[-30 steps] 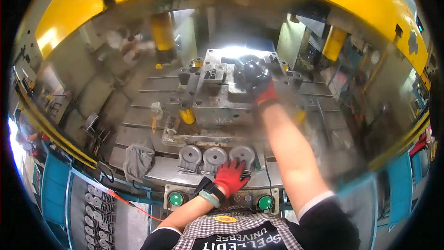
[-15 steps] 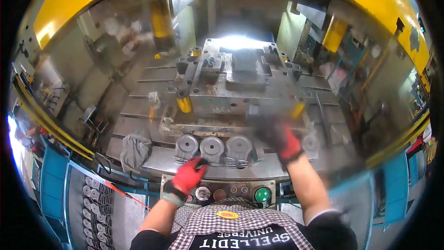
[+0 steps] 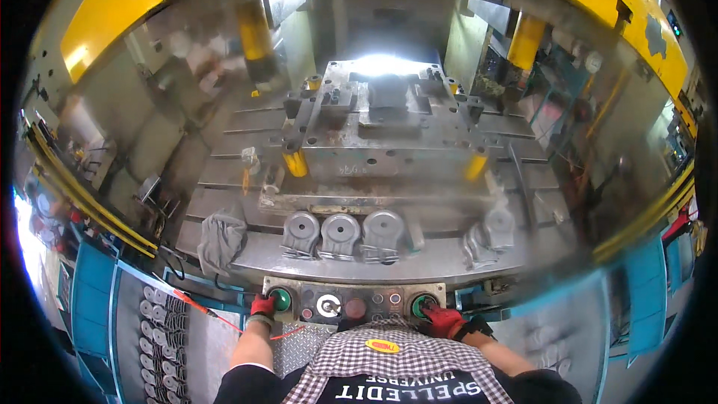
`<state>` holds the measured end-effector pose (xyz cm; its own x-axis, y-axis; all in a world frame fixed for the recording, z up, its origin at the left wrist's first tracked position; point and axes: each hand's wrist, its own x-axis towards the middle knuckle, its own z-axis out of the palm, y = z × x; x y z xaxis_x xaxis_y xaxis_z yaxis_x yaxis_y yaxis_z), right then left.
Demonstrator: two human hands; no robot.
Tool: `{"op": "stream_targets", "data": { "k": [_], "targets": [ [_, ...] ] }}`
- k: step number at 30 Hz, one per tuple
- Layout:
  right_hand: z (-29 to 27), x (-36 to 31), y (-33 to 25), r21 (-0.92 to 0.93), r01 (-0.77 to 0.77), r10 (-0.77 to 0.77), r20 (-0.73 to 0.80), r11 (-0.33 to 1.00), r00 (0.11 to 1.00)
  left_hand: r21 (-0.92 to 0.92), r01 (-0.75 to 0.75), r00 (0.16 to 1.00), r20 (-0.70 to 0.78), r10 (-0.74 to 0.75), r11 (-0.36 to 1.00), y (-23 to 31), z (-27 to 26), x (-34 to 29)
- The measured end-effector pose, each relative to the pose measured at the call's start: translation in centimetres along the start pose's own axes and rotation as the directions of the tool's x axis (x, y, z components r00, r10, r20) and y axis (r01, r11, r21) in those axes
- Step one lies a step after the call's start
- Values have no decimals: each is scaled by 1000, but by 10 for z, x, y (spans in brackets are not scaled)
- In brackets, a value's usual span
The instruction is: Operating a large hydraulic press to shape metal parts and stacking the finished components.
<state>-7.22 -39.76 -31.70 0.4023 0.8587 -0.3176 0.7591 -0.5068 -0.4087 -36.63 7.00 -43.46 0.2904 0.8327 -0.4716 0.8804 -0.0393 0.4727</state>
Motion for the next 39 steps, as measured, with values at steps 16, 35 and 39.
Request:
{"op": "stream_targets", "data": {
  "k": [16, 35, 39],
  "targets": [
    [5, 7, 5, -45, -1, 3, 45, 999, 999, 13, 50, 986, -157, -47, 999, 11, -6, -20],
    [10, 5, 10, -68, 6, -3, 44, 998, 999, 76, 89, 990, -118, -79, 993, 28, -18, -37],
    [-19, -9, -4, -20, -21, 21, 35, 1000, 999, 221, -60, 965, -237, 114, 973, 104, -70, -62]
  ]
}}
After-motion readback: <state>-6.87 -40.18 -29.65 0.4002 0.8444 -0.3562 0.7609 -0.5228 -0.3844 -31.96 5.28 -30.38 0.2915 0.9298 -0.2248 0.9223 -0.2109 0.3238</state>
